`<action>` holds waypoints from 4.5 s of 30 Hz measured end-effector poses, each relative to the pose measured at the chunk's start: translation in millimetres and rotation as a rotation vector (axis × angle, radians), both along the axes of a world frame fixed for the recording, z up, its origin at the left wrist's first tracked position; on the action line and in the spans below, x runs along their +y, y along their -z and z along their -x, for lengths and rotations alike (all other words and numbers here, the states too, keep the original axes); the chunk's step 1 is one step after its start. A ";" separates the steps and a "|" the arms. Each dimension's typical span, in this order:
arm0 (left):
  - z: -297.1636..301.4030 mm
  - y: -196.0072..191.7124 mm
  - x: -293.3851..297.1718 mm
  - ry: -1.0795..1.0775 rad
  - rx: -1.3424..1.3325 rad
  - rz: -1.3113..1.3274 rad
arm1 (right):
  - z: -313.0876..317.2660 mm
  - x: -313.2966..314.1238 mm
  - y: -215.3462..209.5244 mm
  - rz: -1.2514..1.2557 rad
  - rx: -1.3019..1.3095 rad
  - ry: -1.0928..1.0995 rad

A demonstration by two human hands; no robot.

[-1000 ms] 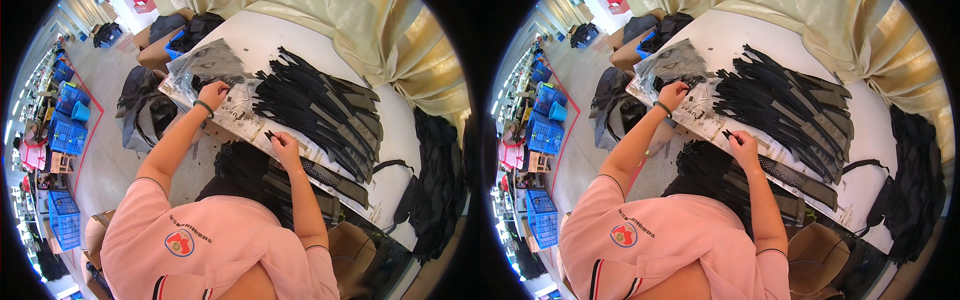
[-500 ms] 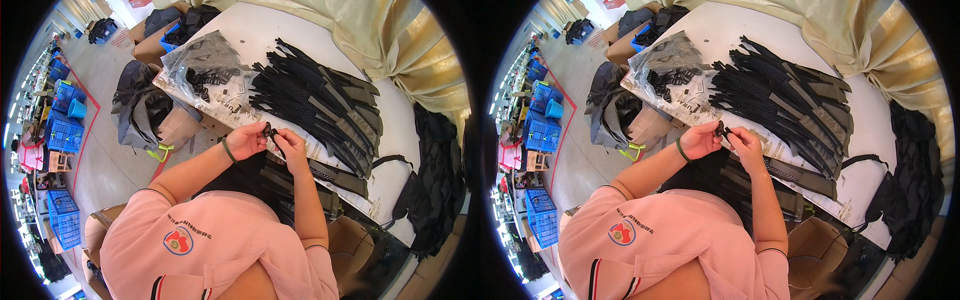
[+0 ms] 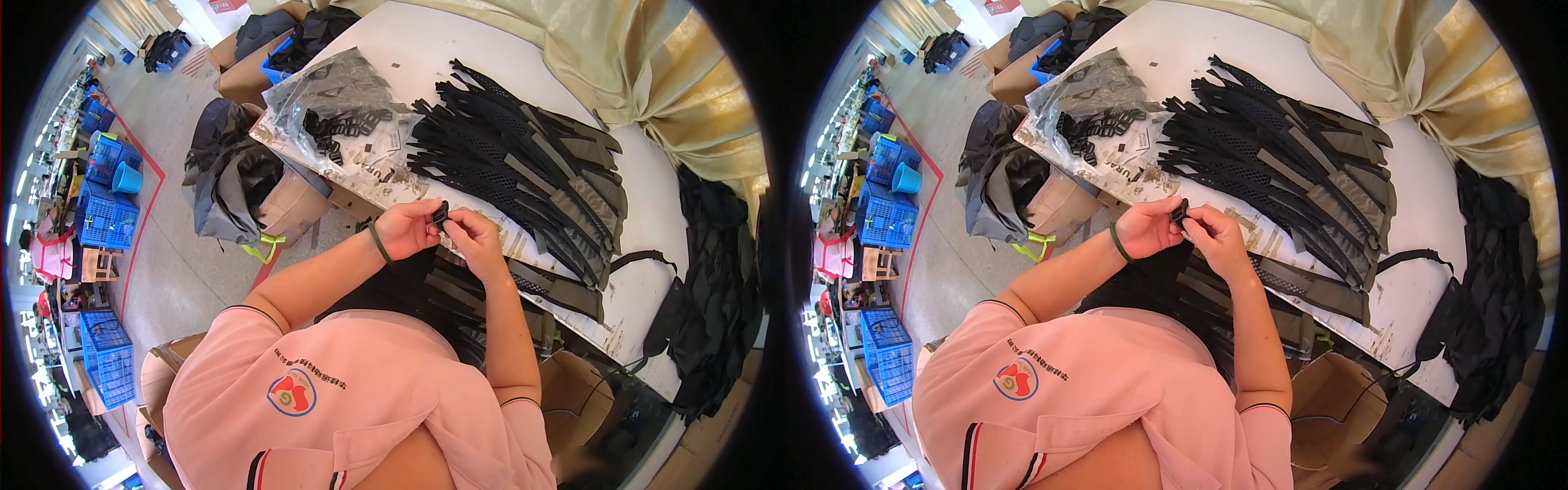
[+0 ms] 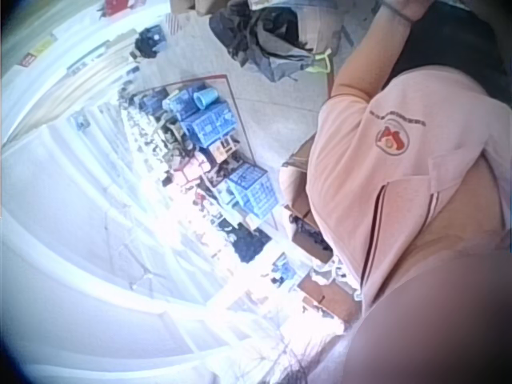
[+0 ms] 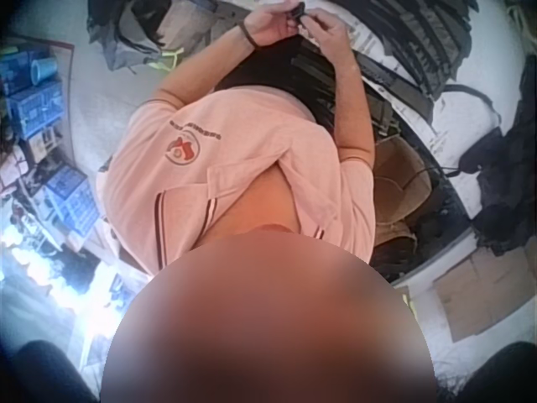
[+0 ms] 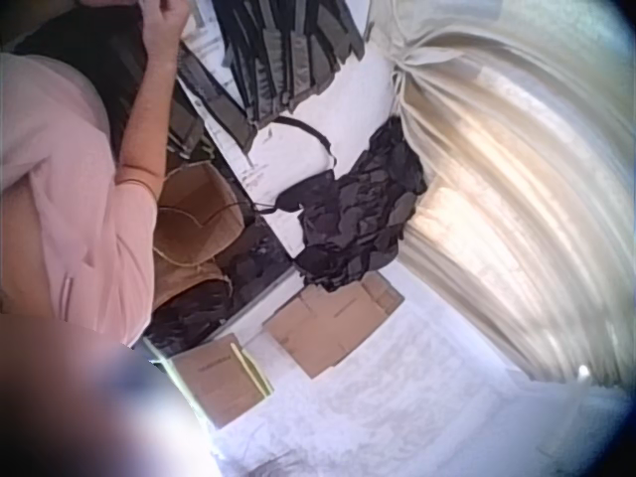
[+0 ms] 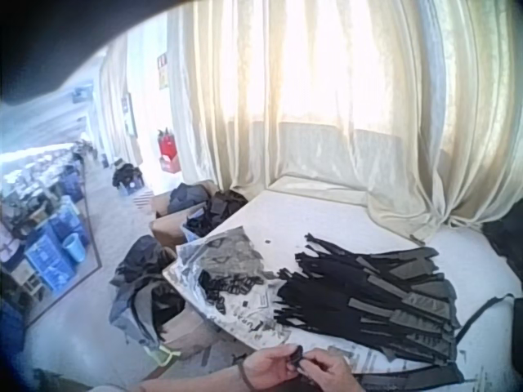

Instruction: The person is assembling plastic adjusters or buckles onto backpack straps on a production table.

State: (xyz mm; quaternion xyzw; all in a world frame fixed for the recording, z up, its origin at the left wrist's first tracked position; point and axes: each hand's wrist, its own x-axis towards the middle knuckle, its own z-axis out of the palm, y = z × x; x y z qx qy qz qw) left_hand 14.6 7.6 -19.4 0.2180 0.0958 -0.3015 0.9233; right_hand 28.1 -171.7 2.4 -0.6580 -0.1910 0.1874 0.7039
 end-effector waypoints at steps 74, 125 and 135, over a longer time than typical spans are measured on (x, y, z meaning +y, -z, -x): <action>5.3 -28.1 -22.4 -0.275 -0.531 -0.791 | 17.0 2.1 -15.8 -0.140 0.283 0.282; 6.6 -29.1 -9.1 -0.151 -0.649 -0.595 | 25.6 -10.7 -29.3 -0.026 0.096 0.235; 16.3 -38.0 -14.1 -0.168 -0.651 -0.496 | 34.6 5.7 -19.0 0.037 -0.106 0.347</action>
